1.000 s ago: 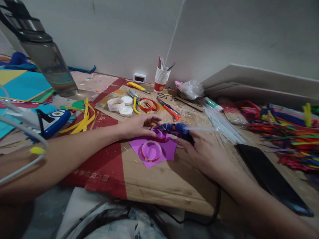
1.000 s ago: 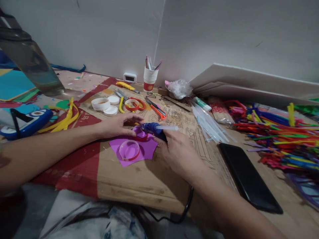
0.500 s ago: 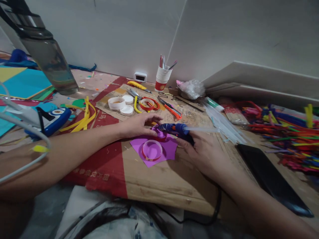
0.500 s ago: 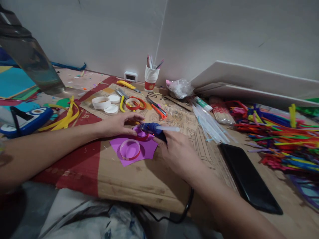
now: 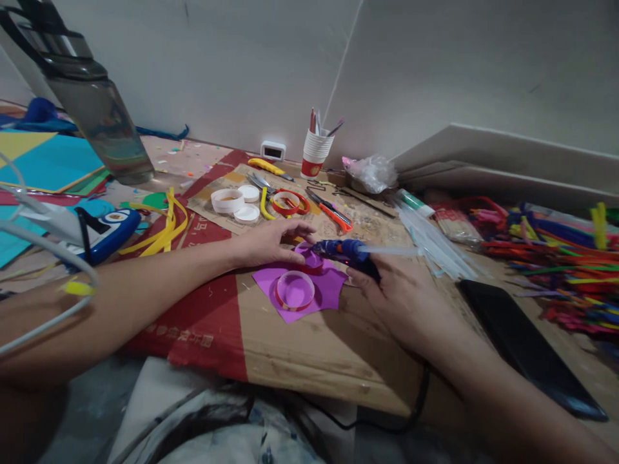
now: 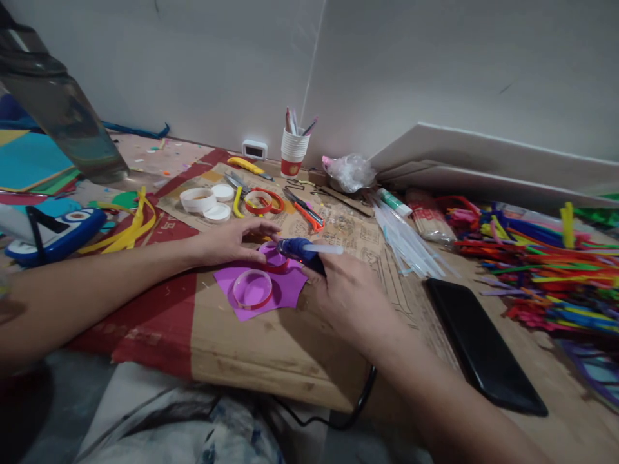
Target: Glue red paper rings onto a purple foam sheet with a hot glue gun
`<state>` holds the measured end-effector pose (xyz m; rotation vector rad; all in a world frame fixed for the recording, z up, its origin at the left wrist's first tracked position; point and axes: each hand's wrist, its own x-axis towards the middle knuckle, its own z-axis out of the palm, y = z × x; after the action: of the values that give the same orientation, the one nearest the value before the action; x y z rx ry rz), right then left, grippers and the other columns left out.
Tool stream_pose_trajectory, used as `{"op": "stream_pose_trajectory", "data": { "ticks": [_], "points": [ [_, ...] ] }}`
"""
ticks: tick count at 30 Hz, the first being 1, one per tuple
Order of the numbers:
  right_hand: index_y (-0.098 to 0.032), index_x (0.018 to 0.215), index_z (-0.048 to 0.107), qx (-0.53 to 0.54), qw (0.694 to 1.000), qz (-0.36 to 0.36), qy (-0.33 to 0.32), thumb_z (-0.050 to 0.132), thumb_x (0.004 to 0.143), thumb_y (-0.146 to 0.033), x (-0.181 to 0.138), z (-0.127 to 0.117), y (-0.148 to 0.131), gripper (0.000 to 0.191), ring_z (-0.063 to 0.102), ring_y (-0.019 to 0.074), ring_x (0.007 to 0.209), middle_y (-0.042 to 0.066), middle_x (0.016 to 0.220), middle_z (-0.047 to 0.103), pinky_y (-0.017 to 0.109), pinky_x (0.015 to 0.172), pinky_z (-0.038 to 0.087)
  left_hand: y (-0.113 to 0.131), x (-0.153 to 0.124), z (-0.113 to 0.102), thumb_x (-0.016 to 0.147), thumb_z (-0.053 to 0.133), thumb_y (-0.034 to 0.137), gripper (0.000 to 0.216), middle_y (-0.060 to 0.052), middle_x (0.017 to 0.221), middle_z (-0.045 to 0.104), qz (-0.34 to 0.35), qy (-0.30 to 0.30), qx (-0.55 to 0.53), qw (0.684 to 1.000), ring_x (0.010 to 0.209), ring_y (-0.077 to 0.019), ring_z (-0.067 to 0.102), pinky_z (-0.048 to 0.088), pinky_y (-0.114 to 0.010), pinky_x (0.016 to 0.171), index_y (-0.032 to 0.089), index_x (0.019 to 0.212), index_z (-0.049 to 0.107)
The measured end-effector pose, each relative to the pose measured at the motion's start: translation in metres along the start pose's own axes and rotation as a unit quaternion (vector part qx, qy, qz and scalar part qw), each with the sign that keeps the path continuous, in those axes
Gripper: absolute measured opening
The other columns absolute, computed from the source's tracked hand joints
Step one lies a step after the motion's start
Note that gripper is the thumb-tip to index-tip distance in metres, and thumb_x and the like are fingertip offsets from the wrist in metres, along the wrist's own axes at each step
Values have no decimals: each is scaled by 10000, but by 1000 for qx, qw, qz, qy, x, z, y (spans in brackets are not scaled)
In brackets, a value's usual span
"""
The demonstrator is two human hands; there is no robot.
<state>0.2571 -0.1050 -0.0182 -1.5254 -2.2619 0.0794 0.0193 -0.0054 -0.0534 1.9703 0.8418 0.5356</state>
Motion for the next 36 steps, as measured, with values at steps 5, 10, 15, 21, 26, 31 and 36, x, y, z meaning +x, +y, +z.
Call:
{"op": "stream_pose_trajectory", "data": {
  "ticks": [5,10,15,21,26,31,36],
  "points": [
    [-208,893,694,-21,999,29,-17,539,960,-324,0,9,4,206,686,262,734,91,820,754,354,642,487,-1,0,0,742,828,333,674,-99,1367,665,-3,-3,-6,1000,1275,-231,628,452,-395,1116,200,1347,561],
    [-194,918,697,-26,999,16,-14,532,968,-328,3,11,5,218,694,271,771,106,832,749,368,687,502,-1,1,0,752,822,320,635,-88,1370,666,10,-1,-1,1000,1266,-220,631,456,-384,1108,209,1325,574],
    [-210,880,684,-21,1000,6,-2,508,960,-298,1,2,1,213,672,254,707,87,772,726,360,652,483,-1,1,1,752,824,311,638,-93,1350,679,4,1,13,1000,1241,-207,642,452,-361,1098,196,1325,570],
    [-212,859,662,-33,999,11,-2,524,935,-253,-1,-3,2,163,659,243,674,85,770,721,347,615,460,3,0,1,755,816,274,634,-92,1308,703,-1,-6,-7,1000,1216,-200,656,447,-364,1103,184,1329,562],
    [-206,899,689,-14,1000,5,-3,531,951,-290,2,3,2,187,682,251,735,92,800,739,345,654,477,1,1,2,735,834,282,634,-98,1332,686,1,2,-6,1000,1225,-214,650,453,-379,1099,186,1309,581],
    [-217,886,701,-23,999,22,-26,525,954,-287,4,4,0,202,673,237,692,80,795,750,332,614,455,0,2,1,738,831,289,633,-95,1338,684,2,2,-4,1000,1249,-226,637,453,-398,1106,202,1315,585],
    [-219,889,696,-21,1000,7,-14,509,934,-218,3,-4,-2,193,646,207,634,64,761,738,310,585,432,1,1,1,746,833,316,649,-96,1333,685,0,-6,-1,1000,1232,-212,642,451,-377,1111,179,1324,569]
  ]
}}
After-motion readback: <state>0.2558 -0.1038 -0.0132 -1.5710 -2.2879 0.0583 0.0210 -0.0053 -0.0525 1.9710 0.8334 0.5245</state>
